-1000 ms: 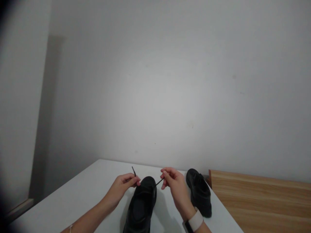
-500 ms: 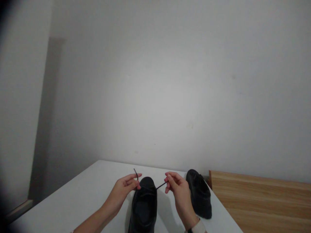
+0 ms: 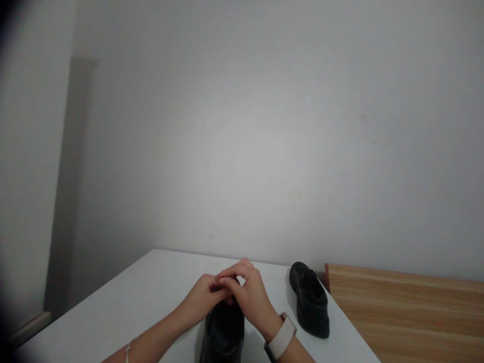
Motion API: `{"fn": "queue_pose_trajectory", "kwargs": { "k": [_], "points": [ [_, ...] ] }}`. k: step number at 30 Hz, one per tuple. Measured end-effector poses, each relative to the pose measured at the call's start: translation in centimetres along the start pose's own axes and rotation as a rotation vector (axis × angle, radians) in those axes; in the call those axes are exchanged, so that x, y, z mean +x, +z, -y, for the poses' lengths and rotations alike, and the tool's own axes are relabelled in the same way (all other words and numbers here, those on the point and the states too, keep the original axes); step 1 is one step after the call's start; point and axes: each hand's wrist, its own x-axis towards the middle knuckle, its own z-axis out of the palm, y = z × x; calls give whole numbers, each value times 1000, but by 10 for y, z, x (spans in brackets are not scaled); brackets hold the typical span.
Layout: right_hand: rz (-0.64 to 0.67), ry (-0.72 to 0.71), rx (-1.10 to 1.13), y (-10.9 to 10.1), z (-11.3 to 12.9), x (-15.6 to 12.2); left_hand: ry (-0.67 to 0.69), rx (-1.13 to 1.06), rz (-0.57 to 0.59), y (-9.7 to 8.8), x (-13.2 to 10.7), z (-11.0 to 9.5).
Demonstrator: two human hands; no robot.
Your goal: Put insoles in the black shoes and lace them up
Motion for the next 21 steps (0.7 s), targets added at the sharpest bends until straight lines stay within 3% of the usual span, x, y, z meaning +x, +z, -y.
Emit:
{"fn": "queue_pose_trajectory", "kwargs": {
  "k": [3,6,9,12,14,18,21],
  "points": [
    [-30,-25,32,-6,-2,1,-2,-63,42,-3,-1,-3],
    [-93,72,90,-12,-10,1,-29,-90,79,-7,-3,-9],
    [30,156,143,-14,-24,-1,-5,67,53,-8,-6,-15],
    [240,183,152,-12,-34,-6,211,407,-53,-5,-9,-15],
    [297,201,153,-12,-36,-10,400,639,-93,-2,-10,-10],
    [279,242,206,-12,-35,-14,650,920,-108,1,-12,-1],
    [195,276,234,-12,-34,-15,713,938,-154,0,-13,1]
  ]
}}
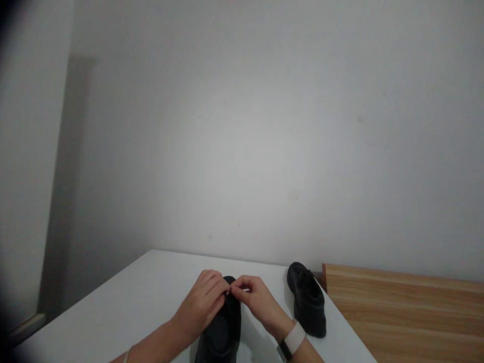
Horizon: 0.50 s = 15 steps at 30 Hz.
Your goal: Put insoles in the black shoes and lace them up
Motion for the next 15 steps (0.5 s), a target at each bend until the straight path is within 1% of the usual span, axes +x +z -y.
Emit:
{"fn": "queue_pose_trajectory", "kwargs": {
  "k": [2,4,6,10,15],
  "points": [
    [-80,-14,14,0,2,0,-33,-24,-38,-2,-1,0],
    [-148,-61,-16,-1,5,0,-79,-55,-50,-4,-1,0],
    [-171,-102,-68,-2,9,0,-113,-72,-39,-6,-3,0],
    [-114,-113,-167,-2,11,-2,-141,-75,-7,-6,-6,0],
    [-8,-77,-311,-1,4,-3,-141,-71,0,-1,-7,1]
  ]
}}
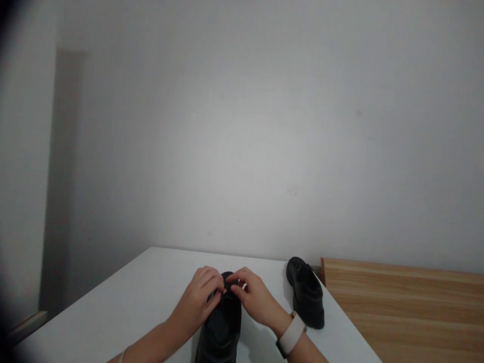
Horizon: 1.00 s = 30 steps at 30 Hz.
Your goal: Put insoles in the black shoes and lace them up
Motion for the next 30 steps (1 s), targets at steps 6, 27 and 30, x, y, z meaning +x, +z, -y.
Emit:
{"fn": "queue_pose_trajectory", "kwargs": {
  "k": [6,27,30],
  "points": [
    [50,-6,-52,2,-2,4,2,-15,-10,3,0,1],
    [-120,70,42,-21,-17,6,-168,-217,55,-4,-6,2],
    [-151,110,-1,-22,-29,1,-193,-291,70,-8,-10,4]
  ]
}}
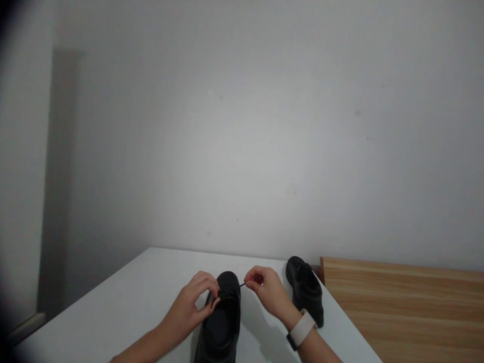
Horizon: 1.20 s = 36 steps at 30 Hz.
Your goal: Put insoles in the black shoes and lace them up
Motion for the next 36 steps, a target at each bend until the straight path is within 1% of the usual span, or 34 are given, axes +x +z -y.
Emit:
{"fn": "queue_pose_trajectory", "kwargs": {
  "k": [2,5,8,11,13,16,19,23,25,28,31,34,36],
  "points": [
    [-12,8,-10,1,-4,-3,-52,-94,-1,-1,0,-2],
    [-19,-22,-14,2,2,-6,-202,-324,-2,1,7,-6],
    [-28,-96,0,4,18,-12,-346,-527,10,10,17,-6],
    [-37,-182,11,4,36,-18,-444,-603,-10,20,26,-1],
    [-48,-222,1,5,46,-20,-480,-633,-1,25,29,2],
    [-82,-229,-11,11,55,-19,-461,-638,46,26,30,1],
    [-89,-214,18,18,57,-16,-410,-547,54,21,28,-3],
    [-56,-192,119,24,50,-14,-387,-498,38,16,27,-5],
    [-19,-162,128,24,44,-15,-386,-483,19,16,27,-5],
    [5,-130,30,20,36,-17,-383,-403,-19,19,27,-4],
    [-21,-171,-126,15,35,-18,-364,-360,-24,20,26,-6],
    [-30,-268,-283,14,36,-19,-371,-450,-2,20,25,-9],
    [-37,-304,-345,16,37,-22,-405,-549,16,18,25,-9]
  ]
}}
